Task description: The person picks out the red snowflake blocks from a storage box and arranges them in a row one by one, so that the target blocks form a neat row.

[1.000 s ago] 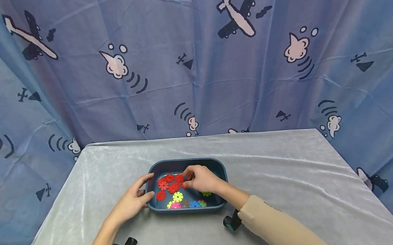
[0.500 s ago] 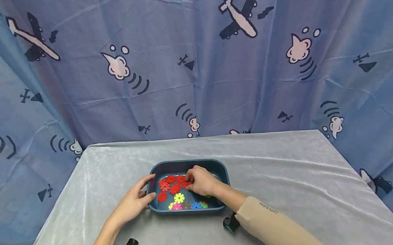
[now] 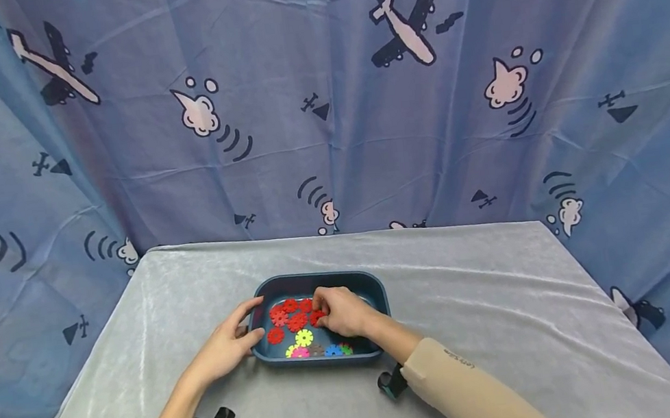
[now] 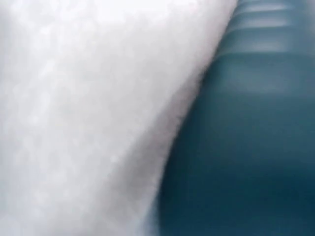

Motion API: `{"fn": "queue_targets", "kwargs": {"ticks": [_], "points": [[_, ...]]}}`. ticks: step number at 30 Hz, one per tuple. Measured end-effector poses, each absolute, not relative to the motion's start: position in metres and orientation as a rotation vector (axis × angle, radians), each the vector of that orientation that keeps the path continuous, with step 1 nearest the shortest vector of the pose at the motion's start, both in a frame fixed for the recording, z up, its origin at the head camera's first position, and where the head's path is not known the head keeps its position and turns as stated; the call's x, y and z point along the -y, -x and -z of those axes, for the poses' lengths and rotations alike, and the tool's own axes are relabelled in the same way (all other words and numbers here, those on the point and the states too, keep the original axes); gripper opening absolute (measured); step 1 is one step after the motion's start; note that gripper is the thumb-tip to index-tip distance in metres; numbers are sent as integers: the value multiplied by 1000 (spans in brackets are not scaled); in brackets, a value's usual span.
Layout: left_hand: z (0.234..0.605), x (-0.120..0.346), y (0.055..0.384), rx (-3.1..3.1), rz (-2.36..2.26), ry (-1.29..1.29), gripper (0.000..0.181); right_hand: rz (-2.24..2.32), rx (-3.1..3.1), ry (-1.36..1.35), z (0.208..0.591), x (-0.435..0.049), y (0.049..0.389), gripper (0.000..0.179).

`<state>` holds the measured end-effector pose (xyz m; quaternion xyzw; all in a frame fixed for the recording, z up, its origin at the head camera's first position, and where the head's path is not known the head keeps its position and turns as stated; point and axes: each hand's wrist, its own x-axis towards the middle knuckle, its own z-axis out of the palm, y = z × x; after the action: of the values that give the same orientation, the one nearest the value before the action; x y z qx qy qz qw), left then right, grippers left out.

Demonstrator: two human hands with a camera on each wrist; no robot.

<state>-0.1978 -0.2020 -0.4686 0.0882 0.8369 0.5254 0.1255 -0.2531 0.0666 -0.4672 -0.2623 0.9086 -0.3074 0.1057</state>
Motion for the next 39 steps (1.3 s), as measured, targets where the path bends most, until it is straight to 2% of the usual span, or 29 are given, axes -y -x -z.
{"fn": "queue_targets", "kwargs": {"ticks": [7, 19, 31, 39], "points": [[469, 202, 198, -2395, -1590, -240, 60, 916, -2678, 827, 454, -73, 245, 4], [469, 203, 198, -2378, -1607, -256, 60, 1183, -2665, 771, 429, -104, 233, 4], [466, 204, 198, -2403, -1563, -270, 60, 1407, -2669, 501, 406, -153, 244, 4], [466, 205, 198, -2405, -1552, -270, 60, 1589, -2705, 309, 417, -181, 254, 6]]}}
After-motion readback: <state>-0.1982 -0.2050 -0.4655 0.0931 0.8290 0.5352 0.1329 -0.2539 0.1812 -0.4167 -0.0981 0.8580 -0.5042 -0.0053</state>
